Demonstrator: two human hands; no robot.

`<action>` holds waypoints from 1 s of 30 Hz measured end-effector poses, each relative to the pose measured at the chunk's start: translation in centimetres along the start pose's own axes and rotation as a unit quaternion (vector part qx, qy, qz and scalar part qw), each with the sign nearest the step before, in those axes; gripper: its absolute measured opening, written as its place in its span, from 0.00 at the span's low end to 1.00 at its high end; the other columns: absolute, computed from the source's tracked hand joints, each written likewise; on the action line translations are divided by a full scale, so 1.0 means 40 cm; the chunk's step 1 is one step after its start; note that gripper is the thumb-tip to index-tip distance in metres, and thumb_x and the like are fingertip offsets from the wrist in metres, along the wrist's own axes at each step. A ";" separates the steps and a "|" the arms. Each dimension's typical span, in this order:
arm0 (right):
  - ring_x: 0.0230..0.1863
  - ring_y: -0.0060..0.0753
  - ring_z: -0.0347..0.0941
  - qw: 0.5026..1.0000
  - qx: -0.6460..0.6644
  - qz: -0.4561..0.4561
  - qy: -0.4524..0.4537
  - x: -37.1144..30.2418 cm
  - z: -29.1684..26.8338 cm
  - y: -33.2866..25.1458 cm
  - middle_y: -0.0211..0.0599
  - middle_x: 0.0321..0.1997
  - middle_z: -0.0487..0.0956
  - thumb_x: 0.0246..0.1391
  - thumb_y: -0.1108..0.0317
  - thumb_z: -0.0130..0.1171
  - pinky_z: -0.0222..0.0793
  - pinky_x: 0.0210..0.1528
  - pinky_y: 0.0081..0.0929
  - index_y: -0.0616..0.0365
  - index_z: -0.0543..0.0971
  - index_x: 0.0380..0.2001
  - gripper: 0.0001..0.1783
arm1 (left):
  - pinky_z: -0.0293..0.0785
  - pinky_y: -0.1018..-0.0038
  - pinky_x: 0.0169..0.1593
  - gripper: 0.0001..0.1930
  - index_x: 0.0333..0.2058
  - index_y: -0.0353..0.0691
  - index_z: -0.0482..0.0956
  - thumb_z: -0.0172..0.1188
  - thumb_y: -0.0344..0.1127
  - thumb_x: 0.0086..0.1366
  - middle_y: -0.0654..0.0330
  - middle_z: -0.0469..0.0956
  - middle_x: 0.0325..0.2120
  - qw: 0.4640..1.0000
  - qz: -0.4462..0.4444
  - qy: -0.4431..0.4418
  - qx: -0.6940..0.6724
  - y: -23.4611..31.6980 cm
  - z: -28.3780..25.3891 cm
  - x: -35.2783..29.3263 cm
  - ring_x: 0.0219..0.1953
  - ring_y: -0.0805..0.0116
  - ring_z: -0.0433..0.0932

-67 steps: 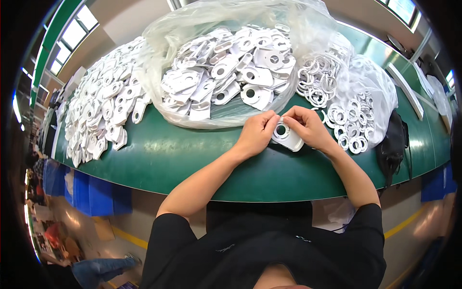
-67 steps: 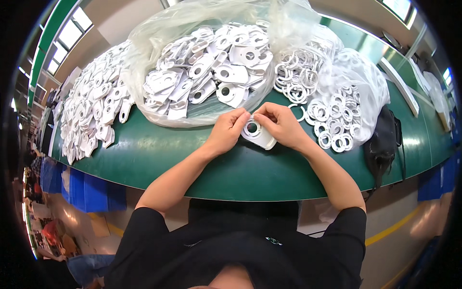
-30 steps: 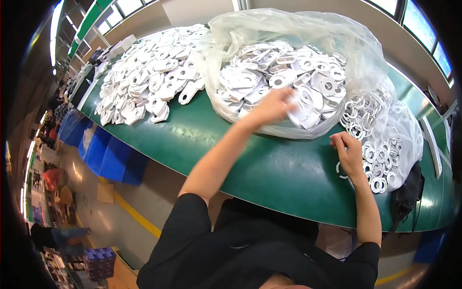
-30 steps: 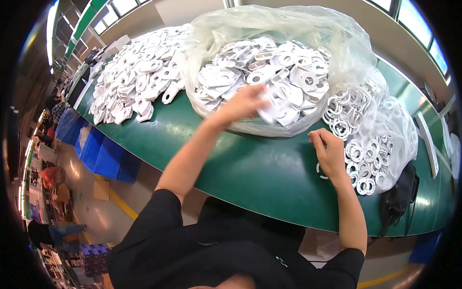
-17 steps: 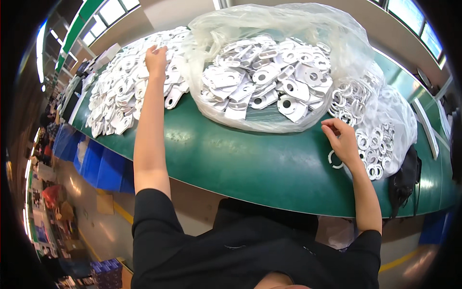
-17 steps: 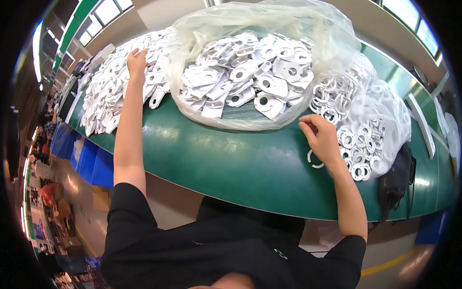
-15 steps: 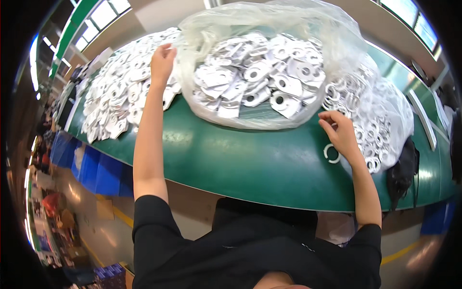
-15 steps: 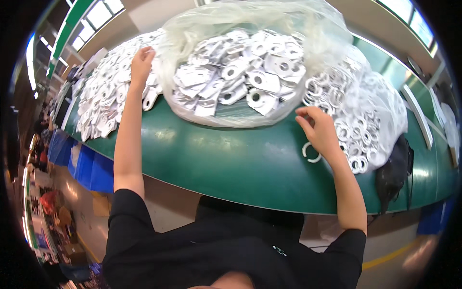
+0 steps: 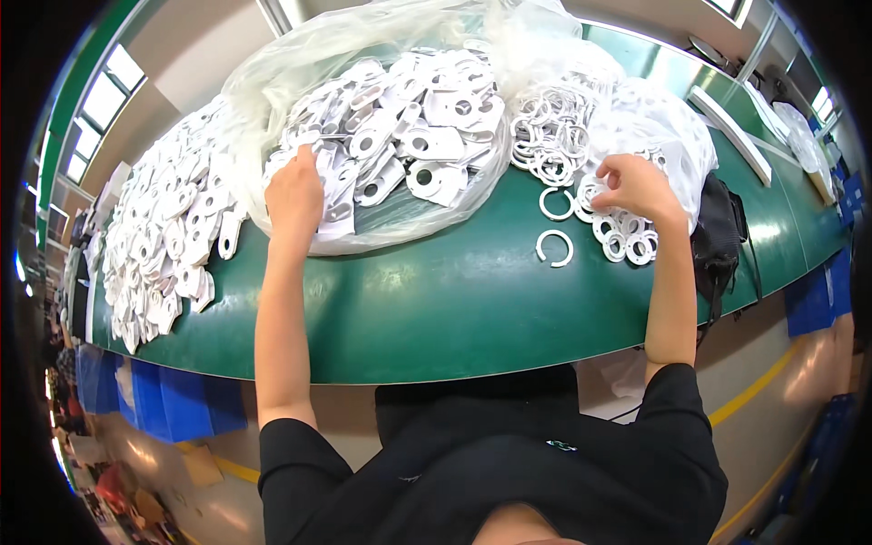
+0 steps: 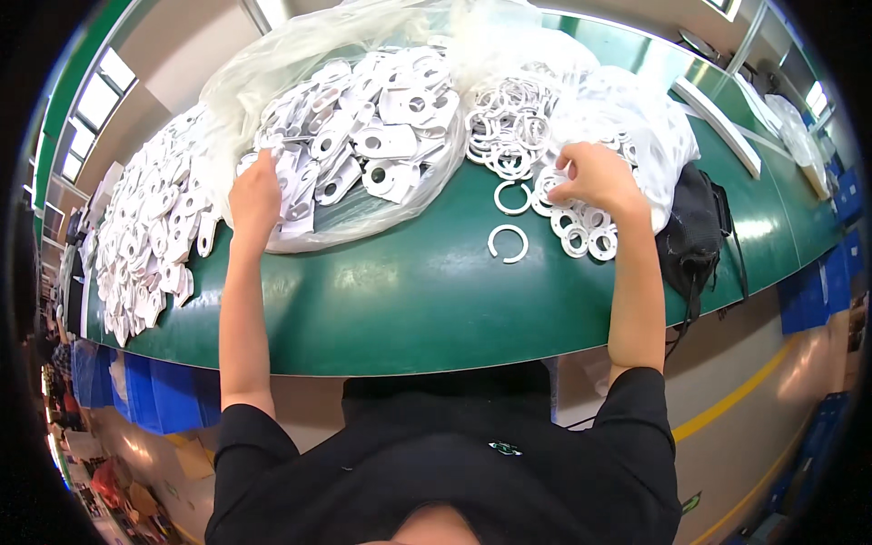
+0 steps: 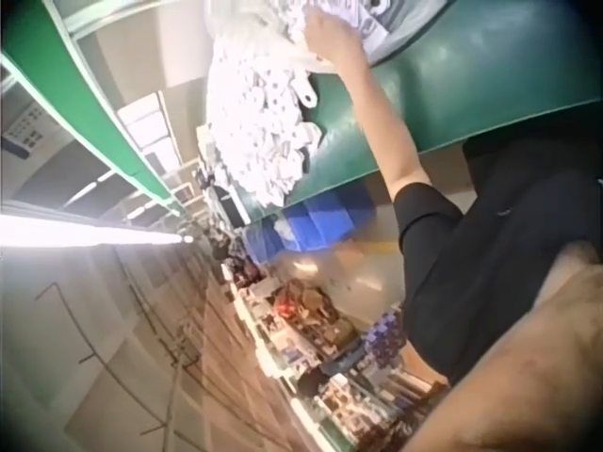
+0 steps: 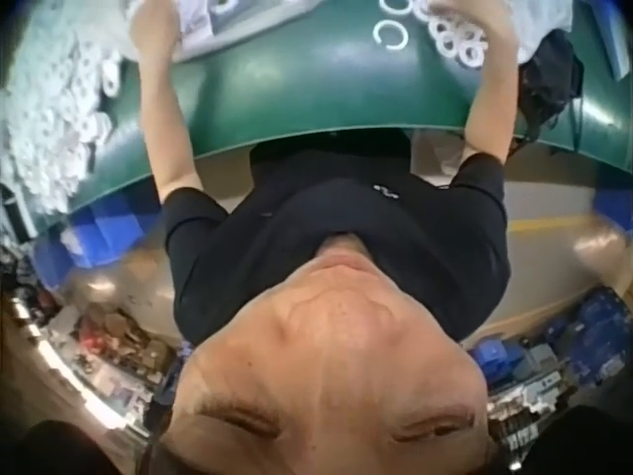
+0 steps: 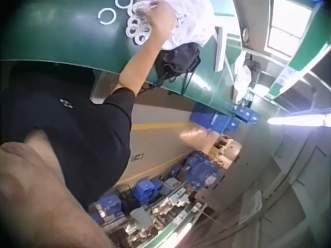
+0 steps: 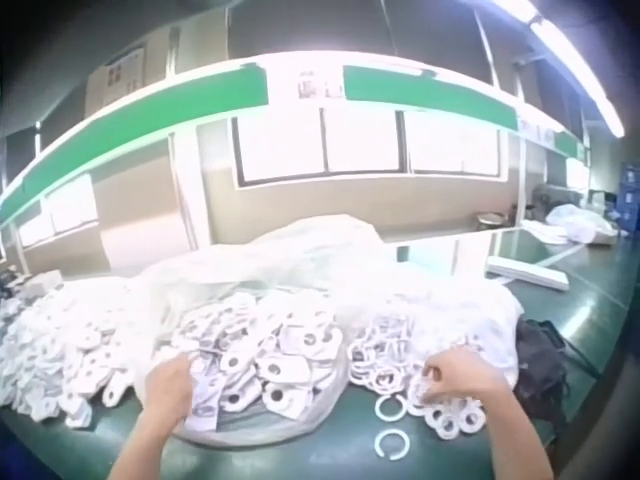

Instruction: Assembling small white plastic housing components with circular rings at a factory workbench.

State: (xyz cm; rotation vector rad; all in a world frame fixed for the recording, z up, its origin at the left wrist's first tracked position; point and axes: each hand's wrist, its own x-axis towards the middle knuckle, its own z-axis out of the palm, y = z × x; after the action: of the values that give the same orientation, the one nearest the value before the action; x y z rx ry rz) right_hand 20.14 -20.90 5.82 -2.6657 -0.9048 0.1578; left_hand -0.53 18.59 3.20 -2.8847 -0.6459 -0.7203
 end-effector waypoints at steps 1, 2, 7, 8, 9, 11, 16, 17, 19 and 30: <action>0.26 0.32 0.73 0.999 -0.024 -0.021 0.022 0.000 0.016 0.013 0.35 0.22 0.76 0.29 0.65 0.71 0.67 0.32 0.28 0.60 0.79 0.31 0.21 | 0.71 0.58 0.38 0.14 0.46 0.36 0.72 0.46 0.36 0.67 0.50 0.77 0.32 0.999 -0.043 -0.013 -0.005 0.055 -0.033 0.008 0.34 0.51 0.76; 0.26 0.32 0.73 0.999 -0.023 -0.020 0.022 0.000 0.024 0.013 0.35 0.22 0.76 0.29 0.65 0.71 0.67 0.32 0.28 0.60 0.79 0.31 0.21 | 0.71 0.59 0.37 0.13 0.45 0.36 0.72 0.45 0.36 0.68 0.51 0.77 0.30 0.996 -0.090 -0.027 -0.006 0.094 -0.051 0.007 0.32 0.54 0.77; 0.24 0.26 0.69 0.997 0.050 -0.027 0.058 -0.004 -0.013 -0.034 0.32 0.21 0.74 0.33 0.68 0.70 0.65 0.29 0.22 0.61 0.78 0.30 0.17 | 0.75 0.77 0.24 0.17 0.47 0.35 0.72 0.40 0.41 0.71 0.54 0.78 0.33 0.672 -0.161 -0.148 -0.708 0.253 -0.065 -0.055 0.27 0.68 0.79; 0.24 0.26 0.69 0.997 0.050 -0.026 0.057 -0.003 -0.010 -0.049 0.32 0.21 0.74 0.33 0.68 0.70 0.65 0.29 0.22 0.61 0.78 0.30 0.17 | 0.77 0.74 0.25 0.19 0.50 0.35 0.70 0.38 0.41 0.71 0.52 0.78 0.37 0.599 -0.174 -0.215 -0.752 0.294 -0.084 -0.066 0.32 0.62 0.81; 0.24 0.24 0.69 0.979 0.113 -0.080 0.148 -0.003 -0.005 -0.069 0.31 0.21 0.74 0.36 0.69 0.69 0.64 0.29 0.20 0.60 0.78 0.30 0.15 | 0.77 0.73 0.26 0.21 0.54 0.35 0.66 0.35 0.43 0.72 0.49 0.78 0.41 0.537 -0.217 -0.263 -0.772 0.336 -0.099 -0.078 0.37 0.57 0.81; 0.26 0.22 0.70 0.921 0.246 -0.162 0.256 0.000 0.029 -0.118 0.29 0.23 0.75 0.43 0.72 0.66 0.64 0.30 0.17 0.59 0.78 0.29 0.08 | 0.77 0.75 0.28 0.25 0.56 0.37 0.63 0.30 0.48 0.72 0.50 0.77 0.44 0.428 -0.195 -0.342 -0.814 0.379 -0.059 -0.105 0.41 0.56 0.80; 0.35 0.31 0.74 0.892 0.193 -0.367 0.182 -0.030 0.133 -0.210 0.30 0.31 0.77 0.43 0.71 0.66 0.69 0.36 0.27 0.59 0.78 0.28 0.08 | 0.75 0.79 0.30 0.28 0.54 0.40 0.66 0.31 0.56 0.71 0.56 0.77 0.42 0.311 -0.192 -0.384 -0.848 0.413 0.005 -0.158 0.41 0.62 0.80; 0.41 0.35 0.74 0.915 0.187 -0.343 0.102 -0.045 0.131 -0.216 0.33 0.35 0.78 0.44 0.71 0.65 0.70 0.41 0.29 0.58 0.79 0.31 0.09 | 0.74 0.80 0.29 0.26 0.53 0.41 0.66 0.34 0.55 0.71 0.57 0.78 0.41 0.300 -0.194 -0.386 -0.851 0.414 0.009 -0.163 0.41 0.64 0.80; 0.42 0.35 0.74 0.901 0.230 -0.361 0.074 -0.032 0.148 -0.206 0.34 0.36 0.78 0.45 0.71 0.65 0.70 0.43 0.29 0.58 0.80 0.33 0.10 | 0.74 0.80 0.29 0.23 0.53 0.40 0.65 0.38 0.52 0.71 0.57 0.77 0.42 0.354 -0.189 -0.371 -0.838 0.410 0.018 -0.171 0.42 0.64 0.79; 0.35 0.41 0.70 0.951 0.016 -0.284 0.122 0.036 0.140 -0.074 0.38 0.30 0.72 0.44 0.76 0.61 0.67 0.40 0.33 0.61 0.79 0.30 0.06 | 0.69 0.82 0.20 0.18 0.44 0.40 0.70 0.49 0.50 0.68 0.54 0.79 0.38 0.426 -0.227 -0.332 -0.811 0.393 0.005 -0.169 0.32 0.65 0.82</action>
State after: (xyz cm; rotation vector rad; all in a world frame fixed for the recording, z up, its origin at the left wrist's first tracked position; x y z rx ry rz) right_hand 18.42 -16.32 1.54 -2.2160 -1.5080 -0.2822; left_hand 0.84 1.84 -0.02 -5.0573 -1.3910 0.3221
